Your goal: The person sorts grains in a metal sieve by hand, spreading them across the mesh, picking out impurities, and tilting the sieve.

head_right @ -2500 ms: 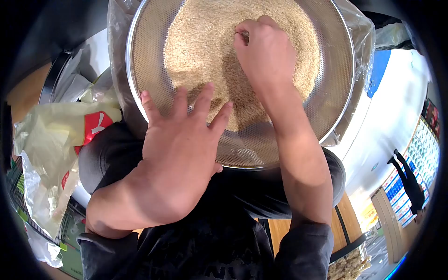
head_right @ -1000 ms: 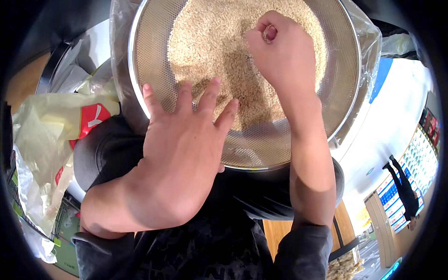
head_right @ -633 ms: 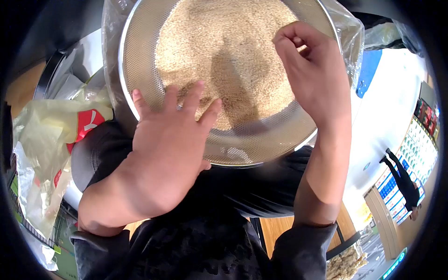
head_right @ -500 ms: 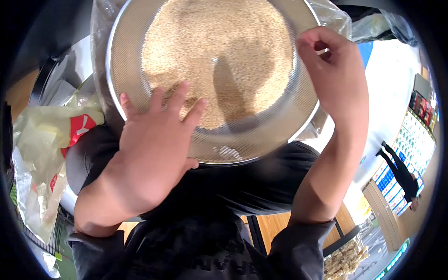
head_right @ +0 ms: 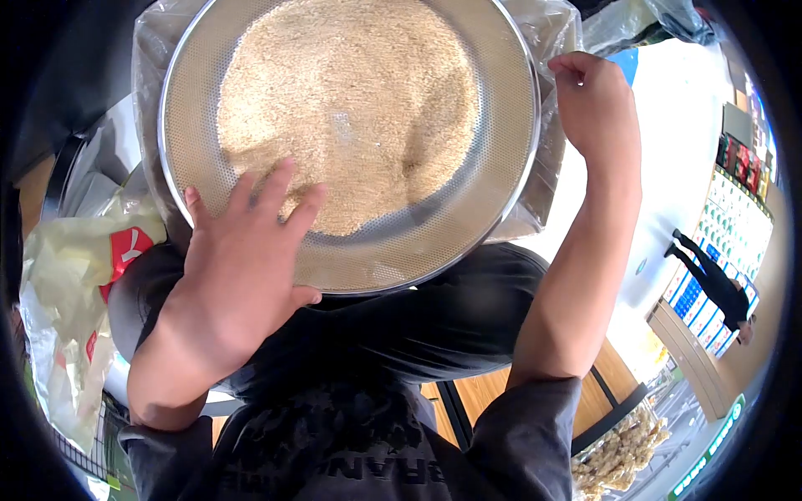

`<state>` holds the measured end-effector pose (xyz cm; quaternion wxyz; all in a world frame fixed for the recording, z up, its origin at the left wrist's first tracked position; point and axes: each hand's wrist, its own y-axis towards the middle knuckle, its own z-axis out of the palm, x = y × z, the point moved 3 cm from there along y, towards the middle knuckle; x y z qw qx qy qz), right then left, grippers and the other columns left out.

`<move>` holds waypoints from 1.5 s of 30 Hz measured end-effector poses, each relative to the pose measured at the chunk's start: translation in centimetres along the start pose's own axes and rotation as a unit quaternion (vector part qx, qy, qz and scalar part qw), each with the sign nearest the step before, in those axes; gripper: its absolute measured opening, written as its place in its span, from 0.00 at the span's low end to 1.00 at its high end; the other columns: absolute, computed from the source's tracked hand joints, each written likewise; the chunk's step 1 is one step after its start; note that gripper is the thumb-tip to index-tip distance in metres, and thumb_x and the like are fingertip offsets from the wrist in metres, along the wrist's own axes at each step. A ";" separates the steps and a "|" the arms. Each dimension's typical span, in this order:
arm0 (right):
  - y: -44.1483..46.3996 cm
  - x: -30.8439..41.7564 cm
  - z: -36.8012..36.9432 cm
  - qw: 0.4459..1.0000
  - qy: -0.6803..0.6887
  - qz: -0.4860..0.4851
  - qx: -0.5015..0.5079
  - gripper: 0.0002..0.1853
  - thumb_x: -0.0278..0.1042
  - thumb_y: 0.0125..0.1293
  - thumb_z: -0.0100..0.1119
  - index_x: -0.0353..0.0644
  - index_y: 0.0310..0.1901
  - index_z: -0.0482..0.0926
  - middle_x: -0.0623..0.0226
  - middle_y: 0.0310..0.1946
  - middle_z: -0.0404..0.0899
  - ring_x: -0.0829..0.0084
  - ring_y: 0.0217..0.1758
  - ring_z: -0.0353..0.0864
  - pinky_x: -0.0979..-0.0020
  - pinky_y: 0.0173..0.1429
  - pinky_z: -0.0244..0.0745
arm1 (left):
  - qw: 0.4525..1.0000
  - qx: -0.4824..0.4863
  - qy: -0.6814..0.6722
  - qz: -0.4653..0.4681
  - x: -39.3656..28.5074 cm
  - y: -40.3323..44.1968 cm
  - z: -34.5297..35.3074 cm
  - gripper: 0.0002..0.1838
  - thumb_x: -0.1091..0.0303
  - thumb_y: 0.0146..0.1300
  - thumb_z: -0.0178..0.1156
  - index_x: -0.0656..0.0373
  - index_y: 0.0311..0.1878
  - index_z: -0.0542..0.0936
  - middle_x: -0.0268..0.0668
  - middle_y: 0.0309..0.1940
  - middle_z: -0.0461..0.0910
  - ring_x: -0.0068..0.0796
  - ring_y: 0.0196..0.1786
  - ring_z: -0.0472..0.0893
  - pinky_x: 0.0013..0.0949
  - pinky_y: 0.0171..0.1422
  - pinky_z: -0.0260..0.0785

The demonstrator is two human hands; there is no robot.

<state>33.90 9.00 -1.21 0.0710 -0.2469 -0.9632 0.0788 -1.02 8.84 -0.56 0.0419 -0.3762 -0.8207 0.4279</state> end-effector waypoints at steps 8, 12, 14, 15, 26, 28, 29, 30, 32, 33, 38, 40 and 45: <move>-2.2 10.9 4.5 0.975 0.074 -0.202 0.061 0.09 0.33 0.68 0.68 0.43 0.47 0.88 0.54 0.33 0.87 0.58 0.31 0.87 0.58 0.41 0.79 | 0.999 0.026 0.016 -0.008 0.0 0.0 -0.1 0.41 0.57 0.70 0.63 0.48 0.84 0.61 0.43 0.85 0.55 0.55 0.83 0.61 0.83 0.78 0.51; -2.7 13.0 6.9 0.963 0.118 -0.233 0.064 0.08 0.32 0.68 0.67 0.42 0.46 0.89 0.53 0.32 0.87 0.56 0.33 0.88 0.57 0.43 0.81 | 0.999 0.024 0.021 -0.001 0.0 -0.1 -0.1 0.40 0.60 0.71 0.60 0.48 0.85 0.60 0.43 0.85 0.55 0.55 0.83 0.61 0.82 0.78 0.51; -2.6 13.3 8.1 0.955 0.130 -0.259 0.064 0.08 0.32 0.68 0.67 0.42 0.45 0.89 0.52 0.33 0.88 0.54 0.35 0.88 0.57 0.45 0.84 | 1.000 0.017 0.014 -0.006 -0.1 -0.1 -0.2 0.40 0.61 0.72 0.60 0.48 0.85 0.60 0.43 0.85 0.56 0.55 0.83 0.60 0.82 0.78 0.51; -2.5 13.3 8.8 0.955 0.132 -0.259 0.066 0.08 0.32 0.68 0.67 0.42 0.45 0.89 0.52 0.33 0.88 0.54 0.35 0.88 0.57 0.45 0.84 | 1.000 0.019 0.014 -0.006 -0.1 -0.1 -0.2 0.40 0.61 0.72 0.60 0.48 0.85 0.60 0.43 0.85 0.56 0.55 0.83 0.60 0.82 0.78 0.51; -2.5 13.4 11.4 0.969 0.067 -0.215 0.100 0.10 0.34 0.71 0.67 0.41 0.48 0.89 0.58 0.39 0.91 0.60 0.41 0.91 0.62 0.49 0.84 | 0.999 0.028 0.029 -0.014 -0.2 0.1 0.1 0.39 0.61 0.73 0.58 0.48 0.85 0.59 0.43 0.85 0.55 0.54 0.83 0.61 0.85 0.76 0.51; -2.5 13.3 11.5 0.968 0.063 -0.224 0.092 0.09 0.34 0.71 0.67 0.41 0.48 0.89 0.59 0.38 0.91 0.61 0.39 0.90 0.62 0.48 0.84 | 0.999 0.031 0.031 -0.014 -0.2 0.2 0.1 0.39 0.61 0.73 0.58 0.49 0.86 0.59 0.43 0.85 0.55 0.54 0.83 0.60 0.85 0.76 0.51; -2.5 13.3 11.5 0.967 0.060 -0.232 0.082 0.09 0.33 0.70 0.67 0.41 0.48 0.89 0.59 0.37 0.91 0.62 0.37 0.90 0.63 0.46 0.84 | 0.999 0.032 0.031 -0.013 -0.2 0.2 0.0 0.39 0.61 0.73 0.58 0.49 0.86 0.58 0.43 0.85 0.55 0.55 0.83 0.60 0.85 0.76 0.51; -2.5 13.4 11.5 0.967 0.060 -0.232 0.083 0.09 0.33 0.70 0.67 0.41 0.48 0.89 0.59 0.37 0.91 0.62 0.37 0.90 0.63 0.46 0.84 | 0.999 0.033 0.032 -0.013 -0.3 0.2 0.0 0.39 0.61 0.73 0.57 0.49 0.86 0.58 0.43 0.86 0.55 0.55 0.83 0.60 0.85 0.76 0.51; -2.6 13.4 11.5 0.968 0.060 -0.222 0.098 0.08 0.32 0.70 0.67 0.42 0.47 0.89 0.60 0.35 0.91 0.65 0.33 0.89 0.64 0.44 0.84 | 0.999 0.040 0.036 -0.010 -0.3 0.1 -0.1 0.40 0.61 0.73 0.58 0.49 0.86 0.58 0.43 0.86 0.54 0.55 0.84 0.60 0.84 0.76 0.52; -2.6 13.3 11.6 0.968 0.060 -0.221 0.099 0.08 0.32 0.70 0.67 0.42 0.47 0.89 0.60 0.35 0.91 0.65 0.33 0.89 0.64 0.44 0.84 | 0.998 0.042 0.037 -0.009 -0.3 0.1 -0.1 0.40 0.61 0.73 0.58 0.50 0.86 0.58 0.43 0.86 0.54 0.55 0.84 0.60 0.84 0.76 0.53; -2.7 13.7 11.5 0.967 0.049 -0.230 0.098 0.08 0.32 0.69 0.68 0.41 0.46 0.90 0.60 0.33 0.90 0.66 0.30 0.88 0.64 0.41 0.83 | 0.998 0.040 0.046 -0.006 -0.2 0.1 -0.1 0.40 0.61 0.73 0.59 0.50 0.86 0.58 0.44 0.86 0.54 0.55 0.83 0.60 0.83 0.76 0.54; -2.8 13.7 11.5 0.968 0.048 -0.230 0.093 0.09 0.33 0.68 0.68 0.41 0.46 0.90 0.60 0.33 0.90 0.66 0.30 0.88 0.64 0.41 0.83 | 0.998 0.037 0.043 -0.006 -0.2 0.1 -0.1 0.40 0.61 0.72 0.59 0.50 0.86 0.58 0.44 0.86 0.54 0.55 0.83 0.61 0.83 0.76 0.54; -2.7 13.7 11.8 0.969 0.043 -0.226 0.089 0.09 0.34 0.68 0.68 0.42 0.46 0.90 0.61 0.33 0.90 0.66 0.30 0.88 0.64 0.41 0.83 | 0.998 0.030 0.046 -0.005 -0.2 0.1 -0.1 0.40 0.60 0.72 0.60 0.50 0.85 0.59 0.44 0.85 0.55 0.55 0.83 0.62 0.83 0.76 0.55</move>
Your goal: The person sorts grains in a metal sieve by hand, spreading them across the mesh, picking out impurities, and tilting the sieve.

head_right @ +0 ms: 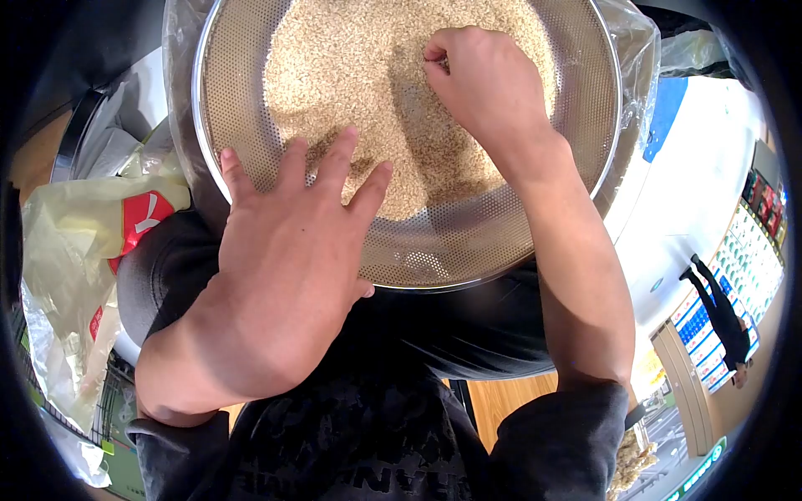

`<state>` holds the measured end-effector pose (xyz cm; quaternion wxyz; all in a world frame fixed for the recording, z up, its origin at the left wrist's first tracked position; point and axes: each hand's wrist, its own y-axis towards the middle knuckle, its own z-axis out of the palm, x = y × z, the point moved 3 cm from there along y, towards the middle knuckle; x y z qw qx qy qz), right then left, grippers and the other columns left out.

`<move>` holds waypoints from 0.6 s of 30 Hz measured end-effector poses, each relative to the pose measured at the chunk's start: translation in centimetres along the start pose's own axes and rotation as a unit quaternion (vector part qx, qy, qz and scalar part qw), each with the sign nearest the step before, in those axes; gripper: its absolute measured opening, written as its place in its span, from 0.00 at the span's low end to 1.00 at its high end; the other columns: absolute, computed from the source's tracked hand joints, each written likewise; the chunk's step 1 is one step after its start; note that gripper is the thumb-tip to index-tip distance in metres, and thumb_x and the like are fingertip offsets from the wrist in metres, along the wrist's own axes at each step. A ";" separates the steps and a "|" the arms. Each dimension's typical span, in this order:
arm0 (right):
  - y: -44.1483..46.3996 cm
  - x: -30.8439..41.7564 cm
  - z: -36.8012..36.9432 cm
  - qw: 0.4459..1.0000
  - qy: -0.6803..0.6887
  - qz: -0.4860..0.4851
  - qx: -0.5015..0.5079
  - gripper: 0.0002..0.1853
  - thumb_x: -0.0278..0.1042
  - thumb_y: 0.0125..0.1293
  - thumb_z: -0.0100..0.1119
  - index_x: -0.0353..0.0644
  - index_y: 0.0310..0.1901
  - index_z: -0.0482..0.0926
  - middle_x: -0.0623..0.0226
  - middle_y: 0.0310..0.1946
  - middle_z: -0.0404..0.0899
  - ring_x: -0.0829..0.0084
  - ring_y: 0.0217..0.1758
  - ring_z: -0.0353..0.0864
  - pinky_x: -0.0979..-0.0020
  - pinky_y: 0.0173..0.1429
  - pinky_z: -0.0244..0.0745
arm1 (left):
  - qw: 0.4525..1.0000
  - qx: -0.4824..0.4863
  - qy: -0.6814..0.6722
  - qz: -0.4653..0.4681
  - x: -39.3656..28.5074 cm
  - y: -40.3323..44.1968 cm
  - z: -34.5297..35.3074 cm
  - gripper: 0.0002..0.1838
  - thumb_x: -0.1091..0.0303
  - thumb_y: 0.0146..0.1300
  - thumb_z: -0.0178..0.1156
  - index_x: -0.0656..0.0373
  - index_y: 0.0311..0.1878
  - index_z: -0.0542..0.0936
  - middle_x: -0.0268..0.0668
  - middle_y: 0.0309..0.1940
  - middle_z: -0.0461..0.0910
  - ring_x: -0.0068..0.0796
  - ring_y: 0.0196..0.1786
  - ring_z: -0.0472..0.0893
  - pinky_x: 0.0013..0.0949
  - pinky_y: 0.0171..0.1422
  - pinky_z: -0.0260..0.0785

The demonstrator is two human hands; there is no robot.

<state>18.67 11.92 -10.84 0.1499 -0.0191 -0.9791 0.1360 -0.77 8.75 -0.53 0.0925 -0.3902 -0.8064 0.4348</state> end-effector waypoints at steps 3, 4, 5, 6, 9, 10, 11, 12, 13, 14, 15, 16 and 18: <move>0.0 0.0 0.0 1.000 -0.002 0.002 0.002 0.09 0.34 0.68 0.68 0.42 0.46 0.90 0.61 0.33 0.90 0.66 0.30 0.88 0.63 0.41 0.84 | 1.000 -0.003 0.003 -0.001 -0.1 0.0 0.0 0.40 0.60 0.72 0.60 0.50 0.85 0.59 0.43 0.85 0.56 0.54 0.82 0.62 0.83 0.76 0.55; 0.0 0.0 0.1 1.000 0.000 -0.001 -0.001 0.09 0.34 0.69 0.67 0.42 0.46 0.90 0.60 0.32 0.90 0.65 0.29 0.88 0.63 0.41 0.84 | 1.000 -0.004 0.001 -0.002 -0.1 0.1 0.0 0.40 0.59 0.72 0.59 0.49 0.85 0.59 0.43 0.85 0.56 0.54 0.82 0.62 0.82 0.76 0.55; 0.0 0.0 0.2 1.000 0.002 -0.005 -0.004 0.09 0.33 0.69 0.67 0.42 0.47 0.89 0.60 0.32 0.90 0.65 0.29 0.88 0.63 0.41 0.84 | 1.000 -0.005 0.000 -0.003 -0.1 0.1 0.0 0.40 0.59 0.72 0.59 0.49 0.85 0.59 0.43 0.85 0.56 0.54 0.82 0.62 0.82 0.76 0.55; 0.0 0.0 0.2 1.000 0.003 -0.005 -0.004 0.09 0.33 0.69 0.67 0.42 0.47 0.89 0.60 0.32 0.90 0.65 0.29 0.88 0.63 0.41 0.84 | 1.000 -0.005 -0.001 -0.004 -0.1 0.1 0.0 0.40 0.59 0.72 0.59 0.49 0.85 0.59 0.43 0.85 0.56 0.54 0.82 0.62 0.82 0.76 0.55; -0.1 0.3 0.1 0.999 0.001 -0.022 -0.033 0.05 0.31 0.67 0.64 0.41 0.38 0.87 0.57 0.29 0.88 0.55 0.34 0.90 0.57 0.40 0.86 | 1.000 -0.002 0.004 -0.003 -0.1 0.1 0.0 0.40 0.59 0.73 0.59 0.49 0.85 0.59 0.43 0.85 0.56 0.54 0.82 0.62 0.82 0.76 0.55; -0.1 0.3 0.2 1.000 -0.011 -0.016 -0.017 0.06 0.32 0.68 0.65 0.42 0.43 0.88 0.59 0.30 0.89 0.59 0.31 0.89 0.60 0.40 0.85 | 1.000 -0.001 0.007 -0.004 -0.1 0.1 0.0 0.40 0.59 0.73 0.59 0.49 0.85 0.59 0.43 0.85 0.56 0.54 0.83 0.62 0.82 0.76 0.55; 0.0 0.3 0.2 1.000 -0.023 -0.010 -0.001 0.09 0.33 0.69 0.66 0.43 0.47 0.88 0.60 0.31 0.89 0.64 0.29 0.88 0.63 0.40 0.84 | 1.000 -0.001 0.008 -0.004 -0.1 0.1 0.0 0.40 0.59 0.73 0.59 0.49 0.85 0.59 0.43 0.85 0.56 0.54 0.83 0.62 0.82 0.76 0.55; 0.0 0.2 0.3 1.000 -0.023 -0.010 -0.001 0.09 0.33 0.69 0.66 0.43 0.47 0.88 0.60 0.31 0.89 0.64 0.29 0.88 0.63 0.40 0.84 | 1.000 -0.001 0.010 -0.005 -0.1 0.1 0.0 0.40 0.59 0.73 0.59 0.49 0.85 0.59 0.43 0.85 0.56 0.54 0.83 0.62 0.82 0.77 0.55; 0.0 0.2 0.4 1.000 -0.026 -0.014 -0.004 0.08 0.33 0.69 0.66 0.43 0.46 0.88 0.60 0.30 0.89 0.64 0.29 0.88 0.63 0.40 0.84 | 1.000 0.000 0.012 -0.004 -0.1 0.1 -0.1 0.40 0.60 0.73 0.59 0.49 0.85 0.59 0.42 0.86 0.55 0.54 0.83 0.62 0.82 0.77 0.55; 0.0 0.2 0.5 0.999 -0.029 -0.017 -0.007 0.07 0.33 0.69 0.66 0.43 0.46 0.87 0.61 0.29 0.88 0.64 0.29 0.88 0.62 0.39 0.84 | 1.000 0.001 0.013 -0.004 -0.2 0.1 -0.1 0.40 0.60 0.73 0.59 0.49 0.85 0.59 0.42 0.86 0.55 0.54 0.83 0.62 0.82 0.77 0.55; 0.0 0.1 0.5 0.999 -0.029 -0.018 -0.008 0.07 0.33 0.69 0.66 0.43 0.46 0.87 0.61 0.29 0.88 0.64 0.29 0.88 0.62 0.39 0.84 | 1.000 0.001 0.014 -0.004 -0.2 0.1 -0.1 0.40 0.60 0.73 0.59 0.49 0.85 0.59 0.42 0.86 0.55 0.54 0.83 0.62 0.82 0.77 0.55; 0.0 0.0 0.6 0.999 -0.032 -0.025 -0.009 0.07 0.33 0.69 0.65 0.43 0.45 0.87 0.62 0.27 0.87 0.64 0.27 0.86 0.62 0.37 0.82 | 1.000 0.007 0.014 -0.006 -0.2 0.2 -0.1 0.40 0.61 0.73 0.59 0.49 0.86 0.58 0.42 0.86 0.55 0.54 0.83 0.62 0.82 0.77 0.55; 0.0 0.3 0.1 0.999 -0.035 -0.036 -0.010 0.07 0.33 0.69 0.65 0.43 0.44 0.86 0.63 0.25 0.85 0.64 0.25 0.84 0.62 0.34 0.79 | 1.000 0.012 0.012 -0.010 -0.2 0.1 -0.2 0.40 0.61 0.73 0.59 0.49 0.86 0.58 0.42 0.86 0.54 0.54 0.83 0.62 0.82 0.77 0.54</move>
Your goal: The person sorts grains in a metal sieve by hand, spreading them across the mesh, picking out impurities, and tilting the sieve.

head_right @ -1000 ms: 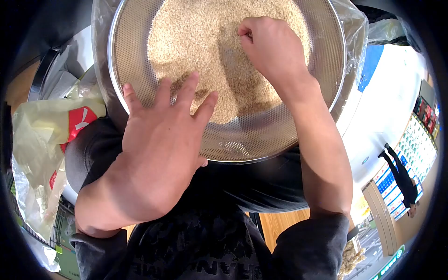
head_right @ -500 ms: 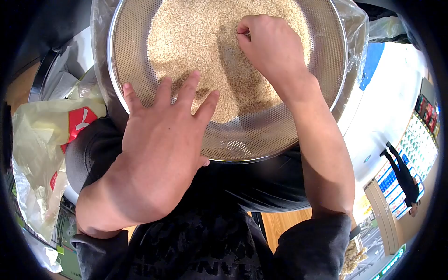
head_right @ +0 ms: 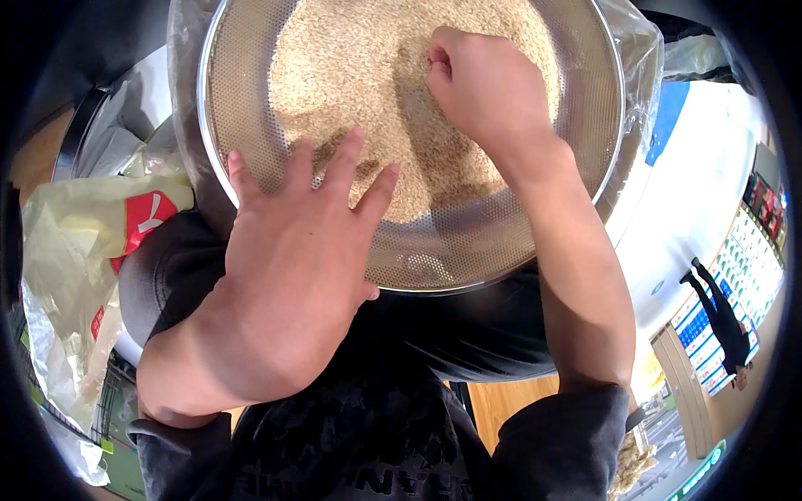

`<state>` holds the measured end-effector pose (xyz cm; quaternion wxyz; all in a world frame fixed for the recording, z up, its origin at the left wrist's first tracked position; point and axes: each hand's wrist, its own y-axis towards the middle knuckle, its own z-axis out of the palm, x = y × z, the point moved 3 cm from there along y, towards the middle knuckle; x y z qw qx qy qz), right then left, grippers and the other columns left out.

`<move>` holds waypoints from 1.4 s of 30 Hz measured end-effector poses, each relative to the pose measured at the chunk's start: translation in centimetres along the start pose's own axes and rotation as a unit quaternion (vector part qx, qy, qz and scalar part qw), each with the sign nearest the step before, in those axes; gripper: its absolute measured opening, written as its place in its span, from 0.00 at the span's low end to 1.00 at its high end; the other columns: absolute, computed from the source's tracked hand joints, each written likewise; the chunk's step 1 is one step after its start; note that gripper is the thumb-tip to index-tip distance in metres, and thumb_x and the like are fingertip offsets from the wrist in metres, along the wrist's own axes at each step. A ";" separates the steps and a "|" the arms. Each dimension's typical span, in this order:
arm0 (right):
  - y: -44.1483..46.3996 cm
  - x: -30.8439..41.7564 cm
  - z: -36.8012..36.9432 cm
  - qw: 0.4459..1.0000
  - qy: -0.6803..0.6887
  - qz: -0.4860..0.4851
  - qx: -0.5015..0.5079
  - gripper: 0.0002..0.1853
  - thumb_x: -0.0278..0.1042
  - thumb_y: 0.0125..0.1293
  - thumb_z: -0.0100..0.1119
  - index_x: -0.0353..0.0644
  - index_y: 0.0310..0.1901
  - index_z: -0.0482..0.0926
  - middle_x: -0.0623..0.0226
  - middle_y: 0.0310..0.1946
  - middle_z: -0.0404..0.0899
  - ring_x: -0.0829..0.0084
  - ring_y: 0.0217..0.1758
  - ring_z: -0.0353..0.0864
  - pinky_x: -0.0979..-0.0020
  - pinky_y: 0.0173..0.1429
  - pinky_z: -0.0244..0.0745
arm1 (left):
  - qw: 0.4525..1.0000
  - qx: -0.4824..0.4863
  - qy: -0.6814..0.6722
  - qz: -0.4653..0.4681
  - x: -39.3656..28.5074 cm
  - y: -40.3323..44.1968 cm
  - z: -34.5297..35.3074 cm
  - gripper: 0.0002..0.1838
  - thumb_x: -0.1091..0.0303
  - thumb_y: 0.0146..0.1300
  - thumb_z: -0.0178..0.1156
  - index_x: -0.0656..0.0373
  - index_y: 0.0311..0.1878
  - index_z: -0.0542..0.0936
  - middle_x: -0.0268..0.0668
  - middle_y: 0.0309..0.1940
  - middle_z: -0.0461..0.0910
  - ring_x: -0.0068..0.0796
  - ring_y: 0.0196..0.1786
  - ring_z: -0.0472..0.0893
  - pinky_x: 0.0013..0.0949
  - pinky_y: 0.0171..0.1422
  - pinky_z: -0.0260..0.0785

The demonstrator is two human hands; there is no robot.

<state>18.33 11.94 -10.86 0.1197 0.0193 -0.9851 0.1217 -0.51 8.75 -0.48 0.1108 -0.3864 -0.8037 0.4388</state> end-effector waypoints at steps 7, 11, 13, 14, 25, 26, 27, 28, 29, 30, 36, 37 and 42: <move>0.1 -1.4 -4.8 0.976 0.188 0.100 0.046 0.09 0.34 0.67 0.66 0.38 0.44 0.85 0.71 0.20 0.75 0.80 0.22 0.69 0.72 0.30 0.64 | 1.000 0.003 -0.007 0.003 0.0 -0.1 0.1 0.41 0.62 0.72 0.59 0.50 0.86 0.56 0.43 0.87 0.52 0.53 0.84 0.60 0.83 0.77 0.53; -1.1 -2.0 -7.3 0.935 0.300 0.169 0.087 0.11 0.36 0.73 0.65 0.36 0.47 0.86 0.81 0.25 0.75 0.88 0.28 0.67 0.78 0.33 0.62 | 0.997 -0.072 -0.032 -0.007 0.1 -0.4 0.5 0.47 0.49 0.59 0.76 0.48 0.81 0.67 0.42 0.80 0.63 0.50 0.78 0.67 0.78 0.77 0.57; -1.9 -3.2 -9.0 0.921 0.304 0.241 0.040 0.12 0.36 0.73 0.66 0.36 0.48 0.86 0.80 0.26 0.77 0.88 0.29 0.68 0.78 0.34 0.62 | 0.999 -0.028 -0.043 -0.001 0.2 -0.2 0.2 0.45 0.55 0.65 0.68 0.48 0.83 0.61 0.42 0.84 0.57 0.52 0.81 0.62 0.81 0.77 0.53; -2.2 -4.3 -9.7 0.921 0.284 0.267 -0.005 0.12 0.36 0.73 0.65 0.36 0.48 0.87 0.80 0.26 0.78 0.87 0.29 0.68 0.77 0.34 0.63 | 0.998 0.021 -0.053 0.004 0.2 0.0 0.1 0.43 0.62 0.70 0.61 0.49 0.86 0.56 0.42 0.87 0.51 0.55 0.85 0.57 0.84 0.78 0.49; -3.7 -14.6 -10.0 0.927 0.117 0.327 -0.140 0.13 0.31 0.72 0.59 0.35 0.49 0.88 0.71 0.24 0.80 0.80 0.24 0.71 0.72 0.32 0.68 | 0.997 0.012 -0.069 0.011 0.4 -0.2 -0.2 0.43 0.61 0.70 0.62 0.48 0.86 0.57 0.44 0.87 0.50 0.56 0.84 0.57 0.85 0.78 0.47; -3.6 -14.7 -10.1 0.927 0.118 0.326 -0.140 0.13 0.31 0.72 0.59 0.35 0.49 0.88 0.71 0.24 0.80 0.80 0.24 0.71 0.72 0.32 0.68 | 0.998 0.015 -0.067 0.013 0.4 -0.2 -0.2 0.43 0.61 0.70 0.62 0.48 0.86 0.57 0.44 0.87 0.50 0.56 0.85 0.56 0.86 0.78 0.47; -3.7 -14.7 -10.3 0.929 0.102 0.326 -0.142 0.13 0.31 0.72 0.58 0.36 0.50 0.89 0.70 0.23 0.79 0.80 0.24 0.71 0.71 0.32 0.68 | 0.998 0.018 -0.065 0.014 0.4 -0.2 -0.2 0.44 0.60 0.69 0.63 0.49 0.86 0.57 0.44 0.87 0.50 0.56 0.85 0.56 0.86 0.78 0.47; -3.7 -14.6 -10.5 0.931 0.085 0.325 -0.143 0.14 0.30 0.71 0.57 0.37 0.50 0.89 0.69 0.22 0.79 0.79 0.23 0.71 0.71 0.32 0.68 | 0.998 0.019 -0.065 0.013 0.4 -0.1 -0.2 0.44 0.60 0.69 0.63 0.49 0.86 0.57 0.44 0.87 0.50 0.56 0.85 0.56 0.86 0.78 0.47; -3.7 -14.4 -10.5 0.932 0.088 0.323 -0.140 0.14 0.30 0.71 0.57 0.37 0.50 0.89 0.69 0.22 0.79 0.79 0.23 0.71 0.71 0.32 0.68 | 0.997 0.023 -0.069 0.012 0.4 0.0 -0.2 0.45 0.59 0.69 0.63 0.49 0.86 0.56 0.44 0.87 0.50 0.56 0.85 0.56 0.86 0.77 0.46; -3.7 -14.1 -10.6 0.932 0.086 0.318 -0.154 0.14 0.30 0.71 0.57 0.37 0.50 0.89 0.69 0.22 0.79 0.79 0.23 0.71 0.71 0.32 0.68 | 0.997 0.028 -0.073 0.009 0.4 0.0 -0.1 0.46 0.59 0.68 0.64 0.50 0.87 0.55 0.44 0.87 0.49 0.57 0.85 0.56 0.86 0.77 0.46; -1.6 -4.9 -8.9 0.974 0.087 0.176 -0.115 0.11 0.35 0.73 0.63 0.42 0.50 0.89 0.63 0.23 0.82 0.72 0.24 0.80 0.66 0.33 0.74 | 0.999 0.030 -0.040 0.003 0.3 -0.3 -0.2 0.50 0.59 0.66 0.67 0.51 0.87 0.53 0.44 0.88 0.49 0.57 0.85 0.57 0.86 0.77 0.48; -1.2 -2.7 -8.0 0.980 0.092 0.155 -0.083 0.10 0.36 0.73 0.64 0.43 0.50 0.88 0.60 0.23 0.84 0.68 0.24 0.83 0.64 0.34 0.76 | 0.999 0.028 -0.028 0.006 0.3 -0.4 -0.2 0.51 0.59 0.65 0.68 0.51 0.87 0.53 0.44 0.88 0.49 0.57 0.85 0.57 0.86 0.77 0.49; -0.5 2.0 -3.9 0.996 0.081 -0.013 -0.033 0.09 0.33 0.71 0.67 0.45 0.51 0.89 0.68 0.19 0.74 0.73 0.23 0.71 0.68 0.33 0.70 | 0.999 0.024 -0.021 0.006 0.1 -0.2 -0.1 0.50 0.61 0.65 0.68 0.52 0.87 0.53 0.44 0.87 0.50 0.55 0.84 0.58 0.86 0.76 0.50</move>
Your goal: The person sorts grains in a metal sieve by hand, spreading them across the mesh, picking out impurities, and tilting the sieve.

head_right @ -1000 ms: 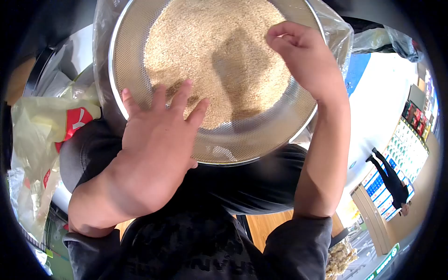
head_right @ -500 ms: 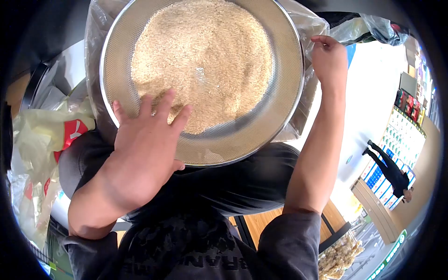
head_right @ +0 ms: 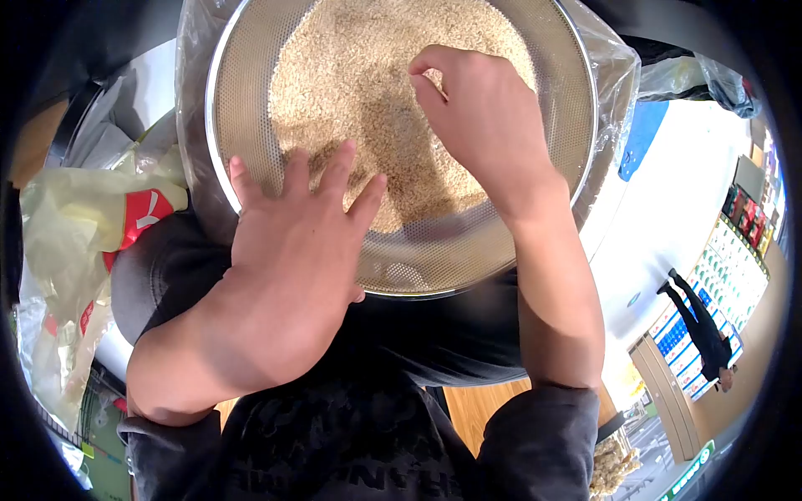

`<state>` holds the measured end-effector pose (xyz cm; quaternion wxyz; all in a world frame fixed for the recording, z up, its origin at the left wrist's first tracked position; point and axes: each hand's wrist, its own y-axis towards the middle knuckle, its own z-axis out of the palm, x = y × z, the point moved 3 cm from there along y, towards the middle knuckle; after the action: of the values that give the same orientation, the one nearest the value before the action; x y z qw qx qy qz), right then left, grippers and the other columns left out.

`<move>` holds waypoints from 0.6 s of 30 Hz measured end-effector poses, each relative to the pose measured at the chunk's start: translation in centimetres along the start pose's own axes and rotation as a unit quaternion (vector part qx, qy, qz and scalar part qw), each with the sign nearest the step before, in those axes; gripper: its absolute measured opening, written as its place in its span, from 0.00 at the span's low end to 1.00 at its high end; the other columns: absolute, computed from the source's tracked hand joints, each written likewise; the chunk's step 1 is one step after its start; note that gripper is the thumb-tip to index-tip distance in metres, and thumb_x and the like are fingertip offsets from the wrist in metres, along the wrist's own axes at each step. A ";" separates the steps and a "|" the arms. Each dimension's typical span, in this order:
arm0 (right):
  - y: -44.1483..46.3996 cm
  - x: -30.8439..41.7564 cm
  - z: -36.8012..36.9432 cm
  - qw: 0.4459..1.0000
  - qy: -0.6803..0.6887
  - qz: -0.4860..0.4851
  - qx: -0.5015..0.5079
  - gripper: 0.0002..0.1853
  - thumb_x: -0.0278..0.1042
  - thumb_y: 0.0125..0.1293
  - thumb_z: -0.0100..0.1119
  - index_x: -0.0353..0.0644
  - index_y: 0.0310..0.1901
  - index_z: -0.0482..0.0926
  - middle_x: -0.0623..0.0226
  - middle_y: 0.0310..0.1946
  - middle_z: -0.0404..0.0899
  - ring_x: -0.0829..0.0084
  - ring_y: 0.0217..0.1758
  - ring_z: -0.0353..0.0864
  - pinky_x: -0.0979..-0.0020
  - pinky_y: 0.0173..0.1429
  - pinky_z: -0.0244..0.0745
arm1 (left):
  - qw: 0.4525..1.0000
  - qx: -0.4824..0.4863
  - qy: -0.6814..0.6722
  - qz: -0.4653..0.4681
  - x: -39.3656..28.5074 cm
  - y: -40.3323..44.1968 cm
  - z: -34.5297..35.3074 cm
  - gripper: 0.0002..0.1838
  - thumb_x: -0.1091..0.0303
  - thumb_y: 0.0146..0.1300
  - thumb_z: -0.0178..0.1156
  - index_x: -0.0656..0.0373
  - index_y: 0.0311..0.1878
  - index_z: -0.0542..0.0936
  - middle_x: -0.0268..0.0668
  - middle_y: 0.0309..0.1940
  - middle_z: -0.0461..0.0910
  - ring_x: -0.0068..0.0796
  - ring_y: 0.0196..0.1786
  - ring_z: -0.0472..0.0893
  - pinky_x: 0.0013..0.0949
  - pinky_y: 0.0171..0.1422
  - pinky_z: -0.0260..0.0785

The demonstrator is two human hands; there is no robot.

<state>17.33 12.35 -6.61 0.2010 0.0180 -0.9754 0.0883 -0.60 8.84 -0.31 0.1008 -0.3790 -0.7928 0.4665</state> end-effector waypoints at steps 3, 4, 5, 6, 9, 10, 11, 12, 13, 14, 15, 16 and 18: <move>0.1 0.3 1.7 0.999 0.008 0.035 0.020 0.09 0.33 0.71 0.67 0.45 0.50 0.89 0.61 0.25 0.83 0.65 0.28 0.82 0.65 0.39 0.78 | 1.000 -0.009 -0.007 -0.006 -0.1 0.2 0.2 0.49 0.62 0.66 0.66 0.51 0.87 0.53 0.44 0.87 0.50 0.54 0.84 0.59 0.87 0.75 0.51; 0.1 0.0 2.3 0.999 0.011 0.037 0.022 0.09 0.33 0.71 0.67 0.45 0.50 0.89 0.61 0.25 0.83 0.65 0.28 0.82 0.65 0.39 0.78 | 1.000 -0.012 -0.009 -0.009 -0.1 0.3 0.2 0.48 0.62 0.67 0.66 0.51 0.87 0.53 0.44 0.87 0.51 0.54 0.84 0.59 0.87 0.74 0.51; 0.1 -0.2 3.1 1.000 0.025 -0.008 0.010 0.09 0.34 0.71 0.68 0.45 0.50 0.89 0.60 0.28 0.85 0.63 0.30 0.84 0.65 0.40 0.80 | 1.000 -0.007 -0.008 -0.007 -0.1 0.3 0.3 0.48 0.62 0.67 0.66 0.51 0.87 0.53 0.44 0.87 0.51 0.54 0.84 0.59 0.87 0.74 0.51; 0.1 -0.2 3.7 0.998 0.039 -0.052 -0.003 0.09 0.34 0.71 0.68 0.45 0.50 0.90 0.59 0.31 0.87 0.62 0.32 0.87 0.64 0.41 0.81 | 1.000 -0.013 -0.004 -0.008 -0.1 0.3 0.4 0.47 0.63 0.68 0.65 0.50 0.87 0.54 0.43 0.87 0.51 0.55 0.84 0.59 0.88 0.73 0.52; 0.3 -0.7 4.7 0.998 0.022 -0.053 -0.013 0.08 0.36 0.71 0.66 0.47 0.47 0.90 0.60 0.35 0.90 0.57 0.38 0.91 0.58 0.45 0.86 | 1.000 -0.023 0.013 -0.002 -0.1 0.3 0.6 0.45 0.64 0.69 0.63 0.50 0.87 0.55 0.42 0.87 0.52 0.55 0.84 0.60 0.88 0.72 0.54; 0.3 -0.6 4.6 0.998 0.022 -0.051 -0.012 0.08 0.36 0.71 0.66 0.47 0.47 0.90 0.60 0.35 0.90 0.57 0.38 0.91 0.58 0.45 0.86 | 0.999 -0.028 0.018 0.000 -0.1 0.3 0.6 0.45 0.64 0.69 0.63 0.50 0.87 0.55 0.42 0.87 0.52 0.55 0.83 0.60 0.88 0.71 0.55; 0.5 -0.6 4.3 1.000 0.020 -0.005 0.011 0.08 0.36 0.71 0.66 0.47 0.47 0.90 0.60 0.38 0.90 0.57 0.40 0.91 0.58 0.47 0.86 | 0.999 -0.032 0.023 0.002 -0.1 0.3 0.5 0.44 0.64 0.70 0.63 0.50 0.86 0.55 0.42 0.87 0.52 0.55 0.83 0.60 0.88 0.71 0.55; 0.6 -0.7 4.2 0.998 0.018 0.041 0.034 0.08 0.36 0.71 0.65 0.47 0.47 0.90 0.60 0.40 0.90 0.58 0.42 0.91 0.58 0.48 0.86 | 0.999 -0.031 0.017 0.004 -0.1 0.3 0.4 0.44 0.65 0.70 0.63 0.51 0.86 0.55 0.43 0.87 0.51 0.56 0.83 0.61 0.88 0.70 0.56; 0.6 -0.7 4.2 0.998 0.018 0.041 0.034 0.08 0.36 0.71 0.65 0.47 0.47 0.90 0.60 0.40 0.90 0.58 0.42 0.91 0.58 0.48 0.86 | 0.999 -0.031 0.015 0.004 -0.1 0.3 0.7 0.44 0.65 0.70 0.63 0.51 0.86 0.55 0.43 0.87 0.51 0.57 0.83 0.61 0.88 0.70 0.56; 0.6 -0.7 4.2 0.999 0.017 0.039 0.032 0.08 0.36 0.72 0.65 0.47 0.47 0.90 0.60 0.40 0.90 0.57 0.42 0.91 0.58 0.49 0.86 | 0.999 -0.030 0.012 0.005 -0.1 0.3 0.9 0.44 0.65 0.70 0.63 0.51 0.86 0.55 0.44 0.87 0.51 0.57 0.83 0.61 0.88 0.70 0.57; 0.6 -0.7 4.2 0.999 0.015 0.037 0.029 0.08 0.35 0.72 0.64 0.46 0.47 0.90 0.61 0.41 0.90 0.57 0.43 0.91 0.58 0.50 0.86 | 0.999 -0.044 0.029 0.013 -0.1 0.2 1.6 0.44 0.65 0.70 0.63 0.52 0.86 0.55 0.45 0.87 0.51 0.58 0.82 0.61 0.88 0.69 0.58; 0.6 -0.7 4.4 0.999 0.016 0.037 0.029 0.08 0.35 0.72 0.64 0.46 0.47 0.90 0.61 0.41 0.90 0.57 0.43 0.91 0.58 0.50 0.86 | 0.998 -0.050 0.038 0.017 -0.1 0.3 1.5 0.44 0.64 0.69 0.63 0.53 0.86 0.55 0.45 0.87 0.51 0.58 0.82 0.61 0.88 0.69 0.58; 0.5 -0.5 4.7 0.998 0.051 -0.044 -0.014 0.08 0.35 0.72 0.64 0.46 0.47 0.90 0.61 0.38 0.91 0.57 0.41 0.91 0.58 0.48 0.87 | 0.999 -0.037 0.025 0.019 -0.1 0.5 0.8 0.46 0.63 0.68 0.65 0.54 0.86 0.54 0.46 0.87 0.51 0.59 0.82 0.61 0.88 0.69 0.59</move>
<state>15.93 12.03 -11.15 0.2541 0.0533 -0.9634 0.0671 -0.74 8.34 -1.12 0.0980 -0.4087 -0.7993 0.4295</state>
